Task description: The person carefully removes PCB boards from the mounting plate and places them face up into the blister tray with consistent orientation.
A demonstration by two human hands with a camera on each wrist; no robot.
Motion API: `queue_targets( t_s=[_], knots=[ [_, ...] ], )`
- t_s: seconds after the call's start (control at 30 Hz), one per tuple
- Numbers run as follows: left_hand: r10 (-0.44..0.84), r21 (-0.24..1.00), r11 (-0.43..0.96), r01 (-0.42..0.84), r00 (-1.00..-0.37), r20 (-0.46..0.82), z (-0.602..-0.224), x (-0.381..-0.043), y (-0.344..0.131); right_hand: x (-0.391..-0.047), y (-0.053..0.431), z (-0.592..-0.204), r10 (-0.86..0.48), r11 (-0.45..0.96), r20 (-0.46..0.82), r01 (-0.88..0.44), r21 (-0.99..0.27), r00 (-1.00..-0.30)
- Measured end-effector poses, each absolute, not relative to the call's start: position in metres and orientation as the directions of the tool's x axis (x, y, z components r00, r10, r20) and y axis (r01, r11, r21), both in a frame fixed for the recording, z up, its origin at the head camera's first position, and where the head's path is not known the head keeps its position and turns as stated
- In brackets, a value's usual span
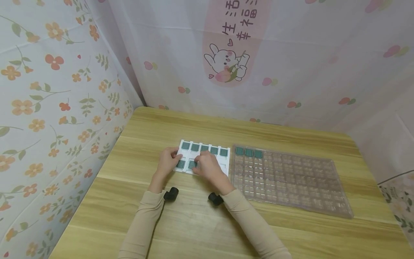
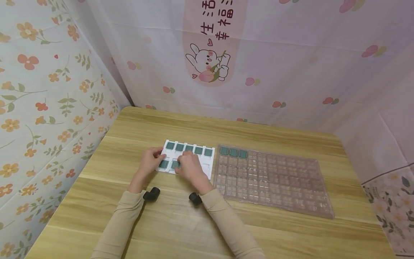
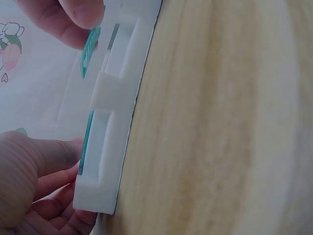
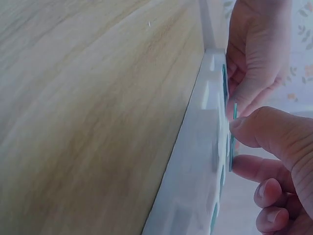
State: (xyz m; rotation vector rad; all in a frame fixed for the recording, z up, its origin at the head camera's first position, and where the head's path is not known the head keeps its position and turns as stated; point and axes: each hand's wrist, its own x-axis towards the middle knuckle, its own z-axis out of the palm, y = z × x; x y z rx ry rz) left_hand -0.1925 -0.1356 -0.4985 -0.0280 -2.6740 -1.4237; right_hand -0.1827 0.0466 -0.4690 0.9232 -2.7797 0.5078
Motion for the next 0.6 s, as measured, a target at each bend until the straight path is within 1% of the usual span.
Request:
queue_targets(
  t_s=[0.27,0.43,0.6],
  knots=[
    [-0.038,0.823,0.565,0.061,-0.994,0.100,-0.499,-0.192,-0.135,-0.182,0.057,-0.467,-0.546,0.731,0.307,-0.622,-0.280,-0.780],
    [-0.045,0.828,0.560,0.036,-0.996,0.074,-0.499,-0.192,-0.135,-0.183,0.063,-0.469,-0.539,0.735,0.292,-0.610,-0.295,-0.790],
    [-0.052,0.824,0.565,0.033,-0.996,0.076,-0.499,-0.193,-0.134,-0.185,0.070,-0.468,-0.521,0.747,0.278,-0.588,-0.310,-0.807]
  ],
)
